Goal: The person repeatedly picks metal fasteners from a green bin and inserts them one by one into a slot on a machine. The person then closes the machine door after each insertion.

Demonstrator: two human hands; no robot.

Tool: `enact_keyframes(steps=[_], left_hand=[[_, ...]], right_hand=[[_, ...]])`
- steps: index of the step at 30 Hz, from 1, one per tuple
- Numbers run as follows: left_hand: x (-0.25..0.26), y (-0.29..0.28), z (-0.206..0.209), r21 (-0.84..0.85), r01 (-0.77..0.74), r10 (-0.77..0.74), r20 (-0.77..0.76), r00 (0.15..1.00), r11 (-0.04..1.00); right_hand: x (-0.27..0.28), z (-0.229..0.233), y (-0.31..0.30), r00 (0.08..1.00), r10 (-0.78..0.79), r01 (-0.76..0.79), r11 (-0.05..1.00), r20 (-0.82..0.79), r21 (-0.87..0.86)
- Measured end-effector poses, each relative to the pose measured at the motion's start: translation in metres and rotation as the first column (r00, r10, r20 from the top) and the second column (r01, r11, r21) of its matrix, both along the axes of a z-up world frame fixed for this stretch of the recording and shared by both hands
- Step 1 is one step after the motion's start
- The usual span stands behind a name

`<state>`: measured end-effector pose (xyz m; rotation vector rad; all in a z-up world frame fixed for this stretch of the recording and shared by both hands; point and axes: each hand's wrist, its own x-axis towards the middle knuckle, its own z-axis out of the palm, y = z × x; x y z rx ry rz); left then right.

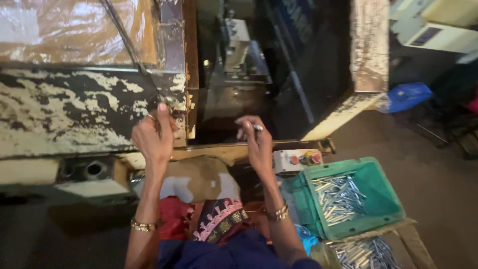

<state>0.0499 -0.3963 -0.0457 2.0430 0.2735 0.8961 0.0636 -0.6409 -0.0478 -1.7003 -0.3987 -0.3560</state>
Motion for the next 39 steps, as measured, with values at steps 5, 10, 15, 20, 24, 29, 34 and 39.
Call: enact_keyframes(steps=[5, 10, 15, 20, 24, 29, 34, 39], left_hand=[[0.011, 0.013, 0.034, 0.314, -0.247, 0.111, 0.393, 0.913, 0.917], [0.060, 0.017, 0.052, 0.621, -0.187, -0.014, 0.303, 0.953, 0.761], [0.066, 0.014, 0.034, 0.629, -0.124, -0.024, 0.222, 0.975, 0.767], [0.066, 0.013, 0.035, 0.598, -0.126, -0.004, 0.211, 0.977, 0.791], [0.066, 0.012, 0.040, 0.600, -0.131, 0.000, 0.212, 0.977, 0.789], [0.071, 0.016, 0.036, 0.616, -0.144, 0.007, 0.218, 0.976, 0.774], [0.069, 0.016, 0.034, 0.605, -0.142, 0.016, 0.208, 0.978, 0.784], [0.067, 0.013, 0.037, 0.604, -0.134, 0.020, 0.191, 0.981, 0.786]], right_hand=[[0.077, -0.018, 0.044, 0.989, 0.145, -0.145, 0.989, 0.029, -0.005], [0.204, -0.041, 0.100, 0.969, 0.226, -0.209, 0.964, -0.097, 0.163], [0.350, -0.071, 0.133, 0.941, 0.308, -0.230, 0.884, -0.137, 0.408], [0.464, -0.100, 0.171, 0.907, 0.403, -0.277, 0.786, -0.118, 0.553], [0.518, -0.099, 0.203, 0.928, 0.372, -0.306, 0.753, 0.006, 0.583], [0.540, -0.099, 0.211, 0.984, -0.141, 0.080, 0.898, 0.111, 0.433], [0.530, -0.100, 0.193, 0.991, -0.052, 0.126, 0.620, -0.120, 0.775], [0.515, -0.093, 0.192, 0.975, 0.205, -0.013, 0.412, -0.079, 0.911]])
